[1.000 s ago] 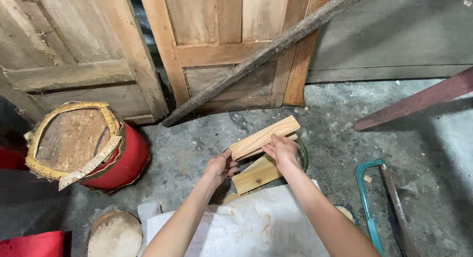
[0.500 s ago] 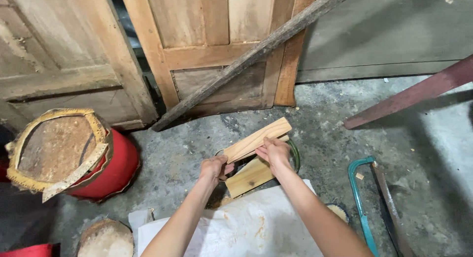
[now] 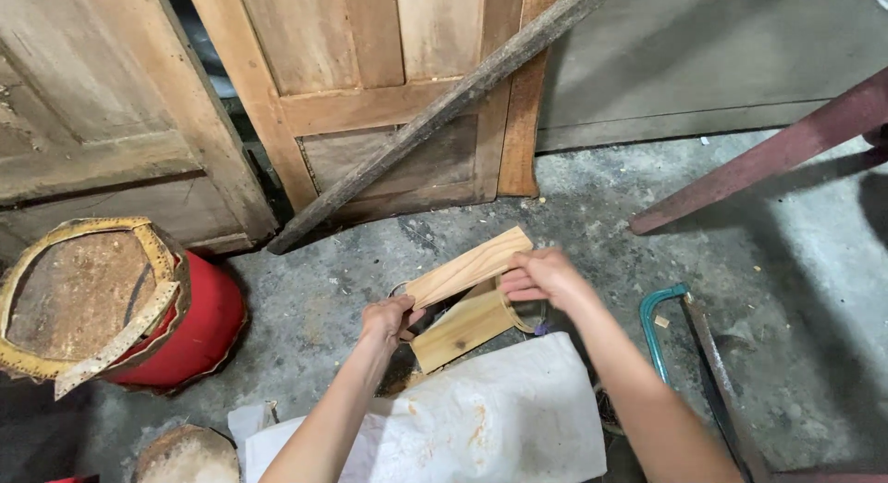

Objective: Assemble wooden slats into a frame and inspect the assembly

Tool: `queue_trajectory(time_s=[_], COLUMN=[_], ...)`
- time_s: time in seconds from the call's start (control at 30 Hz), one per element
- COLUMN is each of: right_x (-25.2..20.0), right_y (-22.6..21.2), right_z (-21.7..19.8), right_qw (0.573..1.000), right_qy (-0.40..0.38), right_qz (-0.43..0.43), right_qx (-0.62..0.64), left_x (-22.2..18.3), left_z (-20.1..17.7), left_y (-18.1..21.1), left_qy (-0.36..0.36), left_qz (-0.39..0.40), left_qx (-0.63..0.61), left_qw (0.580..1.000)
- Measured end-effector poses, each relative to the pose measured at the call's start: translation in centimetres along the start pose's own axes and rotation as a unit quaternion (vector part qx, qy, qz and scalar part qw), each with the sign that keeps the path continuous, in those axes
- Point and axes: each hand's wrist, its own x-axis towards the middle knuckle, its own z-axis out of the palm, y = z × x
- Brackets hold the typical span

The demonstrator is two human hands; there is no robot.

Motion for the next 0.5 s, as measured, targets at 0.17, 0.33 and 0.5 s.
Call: queue_trajectory(time_s=[0.17, 0.33, 0.5], right_x=[6.2, 11.2, 17.8], right_y=[1.4, 4.5, 8.1], right_z=[-6.7, -7.2, -6.2], right_qw=[0.977, 0.960, 0.962], right_qy=[0.145, 0.184, 0.156], right_qz=[-0.138, -0.127, -0.145], right_qx=[-0.077, -0.167, -0.173], left_x=[-2.5, -2.8, -2.7], left_z=[0.4, 0.6, 0.3], left_y=[1.4, 2.1, 2.0], left_qy=[0.017, 0.016, 0.013], left_qz=[-0.007, -0.010, -0.015], left_qx=[-0.002, 0.017, 0.009], left_qw=[1.000, 1.000, 1.000])
